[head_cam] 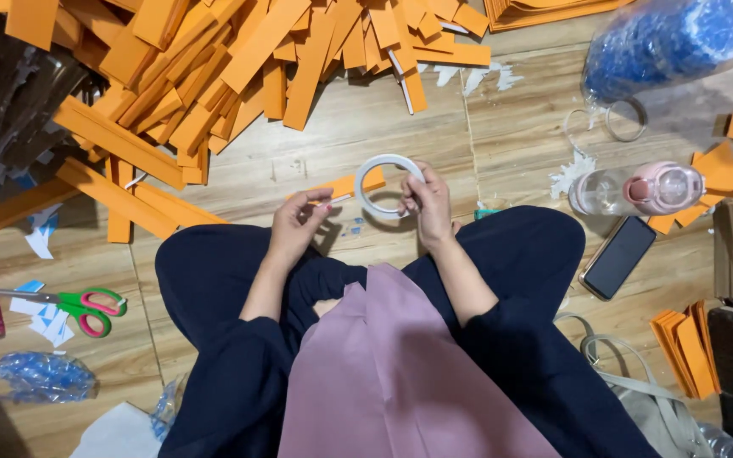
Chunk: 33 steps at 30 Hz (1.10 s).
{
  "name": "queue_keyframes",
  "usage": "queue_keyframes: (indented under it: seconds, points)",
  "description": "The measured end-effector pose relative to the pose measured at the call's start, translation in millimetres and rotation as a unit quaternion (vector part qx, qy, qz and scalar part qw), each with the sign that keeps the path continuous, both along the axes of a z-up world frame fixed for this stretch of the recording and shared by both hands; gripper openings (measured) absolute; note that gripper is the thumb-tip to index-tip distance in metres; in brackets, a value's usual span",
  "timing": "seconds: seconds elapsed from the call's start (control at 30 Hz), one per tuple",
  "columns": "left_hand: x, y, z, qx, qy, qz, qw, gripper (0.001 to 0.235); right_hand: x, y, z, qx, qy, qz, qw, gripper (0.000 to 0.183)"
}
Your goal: Applying double-sided tape to orange paper strips while sitting on the floor
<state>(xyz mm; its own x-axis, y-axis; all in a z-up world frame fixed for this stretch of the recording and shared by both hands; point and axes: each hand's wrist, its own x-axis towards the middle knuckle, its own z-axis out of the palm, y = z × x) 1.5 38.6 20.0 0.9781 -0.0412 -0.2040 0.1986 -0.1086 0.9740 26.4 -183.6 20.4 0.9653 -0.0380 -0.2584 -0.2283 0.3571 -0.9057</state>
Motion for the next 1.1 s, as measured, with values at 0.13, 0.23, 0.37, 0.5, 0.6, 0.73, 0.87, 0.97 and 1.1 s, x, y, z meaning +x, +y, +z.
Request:
queue_keyframes:
  seconds: [0.13, 0.23, 0.37, 0.5, 0.6, 0.73, 0.87, 0.97, 1.1]
  points:
    - [0.0, -1.4, 11.3, -0.052, 0.001, 0.004, 0.999, 0.028, -12.0, 24.7, -12.1, -0.029, 0.019, 0.051, 0.998, 0.01]
    - [0.3, 4.4, -6.9, -0.054, 0.014, 0.011, 0.998, 0.019, -19.3, 38.4, -4.5, -0.153, -0.054, 0.108, 0.981, 0.018]
    - [2.4, 5.8, -8.5, -0.022, -0.016, 0.014, 1.0, 0.018, -15.2, 35.4, 6.4, -0.276, -0.183, 0.138, 0.933, 0.019]
    - [3.1, 3.8, -10.2, -0.004, -0.055, 0.002, 0.998, 0.023, -17.8, 37.7, 6.0, -0.296, -0.203, 0.141, 0.922, 0.02]
    - [1.9, 0.9, 2.8, -0.032, -0.063, 0.0, 0.998, 0.029, -16.1, 38.8, 3.3, -0.329, -0.204, 0.159, 0.908, 0.023]
    - [0.9, -1.5, 6.2, 0.006, -0.112, -0.014, 0.994, 0.027, -17.5, 40.8, 7.3, -0.345, -0.222, 0.178, 0.894, 0.024]
    - [-2.3, -6.4, 21.2, 0.13, -0.2, -0.046, 0.97, 0.02, -22.7, 43.9, 13.3, -0.399, -0.244, 0.195, 0.862, 0.024]
    - [-4.4, -7.8, 18.2, 0.141, -0.228, -0.051, 0.962, 0.014, -26.5, 45.9, 23.6, -0.449, -0.253, 0.219, 0.829, 0.024]
    - [-2.7, -7.1, 4.7, 0.126, -0.223, -0.066, 0.964, 0.009, -27.8, 44.8, 29.7, -0.481, -0.234, 0.258, 0.804, 0.025]
